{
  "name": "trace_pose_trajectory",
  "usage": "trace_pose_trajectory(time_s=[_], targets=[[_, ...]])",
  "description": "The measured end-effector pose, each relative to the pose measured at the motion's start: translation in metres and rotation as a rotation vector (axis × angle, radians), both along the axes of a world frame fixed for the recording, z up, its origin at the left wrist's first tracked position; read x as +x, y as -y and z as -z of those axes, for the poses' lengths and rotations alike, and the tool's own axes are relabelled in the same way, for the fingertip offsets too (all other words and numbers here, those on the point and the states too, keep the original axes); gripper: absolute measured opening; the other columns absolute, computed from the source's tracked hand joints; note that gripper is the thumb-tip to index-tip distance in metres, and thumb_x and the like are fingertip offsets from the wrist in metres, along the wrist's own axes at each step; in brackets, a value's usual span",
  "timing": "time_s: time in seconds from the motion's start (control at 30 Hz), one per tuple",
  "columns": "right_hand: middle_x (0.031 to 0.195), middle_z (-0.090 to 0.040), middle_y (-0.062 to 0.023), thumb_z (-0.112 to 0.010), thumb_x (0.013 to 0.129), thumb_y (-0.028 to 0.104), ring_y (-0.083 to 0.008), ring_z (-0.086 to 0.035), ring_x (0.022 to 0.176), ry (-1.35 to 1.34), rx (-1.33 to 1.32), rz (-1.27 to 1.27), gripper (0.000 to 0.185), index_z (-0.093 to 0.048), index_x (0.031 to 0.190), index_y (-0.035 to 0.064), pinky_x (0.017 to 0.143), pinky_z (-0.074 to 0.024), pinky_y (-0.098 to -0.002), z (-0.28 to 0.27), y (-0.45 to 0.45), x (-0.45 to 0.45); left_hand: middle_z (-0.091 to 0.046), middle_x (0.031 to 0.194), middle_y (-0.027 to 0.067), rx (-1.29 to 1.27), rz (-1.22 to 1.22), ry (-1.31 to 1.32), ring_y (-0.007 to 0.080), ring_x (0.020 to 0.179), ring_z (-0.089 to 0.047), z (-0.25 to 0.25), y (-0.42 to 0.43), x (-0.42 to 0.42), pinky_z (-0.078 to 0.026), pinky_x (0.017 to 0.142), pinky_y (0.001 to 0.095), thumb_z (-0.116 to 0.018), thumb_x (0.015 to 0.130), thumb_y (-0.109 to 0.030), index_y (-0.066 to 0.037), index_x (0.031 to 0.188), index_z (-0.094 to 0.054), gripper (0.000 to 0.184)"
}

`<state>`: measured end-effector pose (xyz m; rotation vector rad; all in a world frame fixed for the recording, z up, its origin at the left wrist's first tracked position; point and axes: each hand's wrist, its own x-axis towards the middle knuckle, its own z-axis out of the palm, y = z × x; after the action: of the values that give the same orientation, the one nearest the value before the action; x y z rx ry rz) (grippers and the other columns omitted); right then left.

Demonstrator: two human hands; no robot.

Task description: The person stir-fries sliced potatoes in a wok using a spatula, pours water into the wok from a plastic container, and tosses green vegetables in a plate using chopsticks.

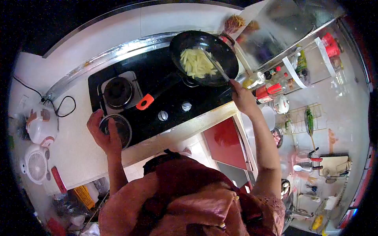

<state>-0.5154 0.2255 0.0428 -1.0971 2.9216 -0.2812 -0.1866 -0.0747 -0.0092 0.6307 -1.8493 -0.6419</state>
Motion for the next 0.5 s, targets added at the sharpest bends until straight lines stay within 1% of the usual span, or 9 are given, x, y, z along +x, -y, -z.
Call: trace_pose_trajectory(time_s=[0.1, 0.13, 0.17, 0.2, 0.23, 0.27, 0.3, 0.37, 0.5], targets=[[0.093, -0.062, -0.0246, -0.052, 0.080, 0.006, -0.0402, -0.061, 0.085, -0.011, -0.021, 0.015, 0.043, -0.050, 0.123, 0.0091, 0.074, -0.0484, -0.0451, -0.025, -0.018, 0.007, -0.051, 0.117, 0.0142, 0.029, 0.035, -0.017, 0.0253, 0.109, -0.051, 0.006, 0.011, -0.001, -0.041, 0.095, 0.0364, -0.056, 0.084, -0.003, -0.001, 0.115, -0.049, 0.032], [0.093, -0.062, -0.0230, -0.052, 0.081, 0.006, -0.0385, -0.062, 0.085, 0.007, 0.011, 0.051, 0.043, -0.051, 0.124, 0.0094, 0.075, -0.0481, -0.0443, -0.048, -0.016, 0.019, -0.051, 0.117, 0.0143, -0.010, 0.028, 0.010, 0.0265, 0.109, -0.050, 0.006, 0.015, -0.001, -0.041, 0.093, 0.0366, -0.057, 0.083, -0.004, -0.001, 0.115, -0.050, 0.032], [0.095, -0.063, -0.0214, -0.052, 0.081, 0.004, -0.0362, -0.062, 0.089, 0.006, 0.027, 0.055, 0.043, -0.051, 0.123, 0.0085, 0.077, -0.0474, -0.0415, -0.059, -0.025, 0.024, -0.052, 0.116, 0.0144, -0.045, 0.019, 0.037, 0.0278, 0.109, -0.049, 0.007, 0.018, 0.001, -0.041, 0.091, 0.0368, -0.058, 0.082, -0.004, -0.002, 0.114, -0.052, 0.032], [0.104, -0.062, -0.0203, -0.052, 0.080, 0.001, -0.0328, -0.061, 0.096, 0.034, 0.019, 0.048, 0.043, -0.052, 0.123, 0.0067, 0.083, -0.0462, -0.0382, -0.083, -0.031, 0.036, -0.052, 0.115, 0.0145, -0.078, 0.008, 0.065, 0.0290, 0.110, -0.048, 0.008, 0.021, 0.004, -0.041, 0.090, 0.0370, -0.059, 0.081, -0.005, -0.002, 0.113, -0.053, 0.033], [0.112, -0.061, -0.0191, -0.051, 0.080, -0.002, -0.0295, -0.060, 0.102, 0.123, -0.017, 0.031, 0.046, -0.051, 0.125, 0.0052, 0.087, -0.0447, -0.0352, -0.105, -0.039, 0.047, -0.053, 0.115, 0.0144, -0.055, -0.016, 0.074, 0.0288, 0.109, -0.048, 0.011, 0.023, 0.006, -0.042, 0.090, 0.0369, -0.059, 0.081, -0.004, -0.002, 0.113, -0.053, 0.033], [0.112, -0.062, -0.0163, -0.051, 0.079, -0.003, -0.0235, -0.061, 0.099, 0.160, 0.064, 0.077, 0.049, -0.049, 0.127, 0.0042, 0.086, -0.0446, -0.0319, -0.130, -0.047, 0.060, -0.053, 0.114, 0.0142, -0.033, -0.039, 0.084, 0.0285, 0.109, -0.048, 0.014, 0.025, 0.009, -0.042, 0.090, 0.0368, -0.060, 0.081, -0.004, -0.002, 0.113, -0.053, 0.033], [0.103, -0.064, -0.0119, -0.051, 0.079, -0.004, -0.0176, -0.059, 0.088, 0.240, 0.022, 0.061, 0.049, -0.049, 0.128, 0.0037, 0.080, -0.0452, -0.0304, -0.150, -0.054, 0.070, -0.053, 0.114, 0.0140, -0.014, -0.061, 0.094, 0.0283, 0.109, -0.049, 0.015, 0.028, 0.011, -0.042, 0.090, 0.0367, -0.060, 0.081, -0.004, -0.002, 0.113, -0.053, 0.033], [0.095, -0.064, -0.0084, -0.052, 0.079, -0.004, -0.0130, -0.054, 0.078, 0.471, 0.053, 0.239, 0.049, -0.050, 0.127, 0.0045, 0.074, -0.0451, -0.0296, -0.179, -0.049, 0.091, -0.053, 0.114, 0.0139, -0.008, -0.041, 0.077, 0.0279, 0.108, -0.049, 0.020, 0.033, 0.010, -0.042, 0.090, 0.0368, -0.060, 0.080, -0.004, -0.003, 0.113, -0.053, 0.034], [0.088, -0.063, -0.0080, -0.054, 0.080, 0.000, -0.0121, -0.052, 0.073, 0.373, 0.027, 0.124, 0.048, -0.052, 0.127, 0.0079, 0.070, -0.0444, -0.0285, -0.135, -0.049, 0.083, -0.053, 0.115, 0.0133, 0.046, 0.055, 0.026, 0.0276, 0.110, -0.048, 0.034, 0.036, 0.001, -0.041, 0.092, 0.0372, -0.061, 0.080, -0.005, -0.004, 0.115, -0.053, 0.035]])
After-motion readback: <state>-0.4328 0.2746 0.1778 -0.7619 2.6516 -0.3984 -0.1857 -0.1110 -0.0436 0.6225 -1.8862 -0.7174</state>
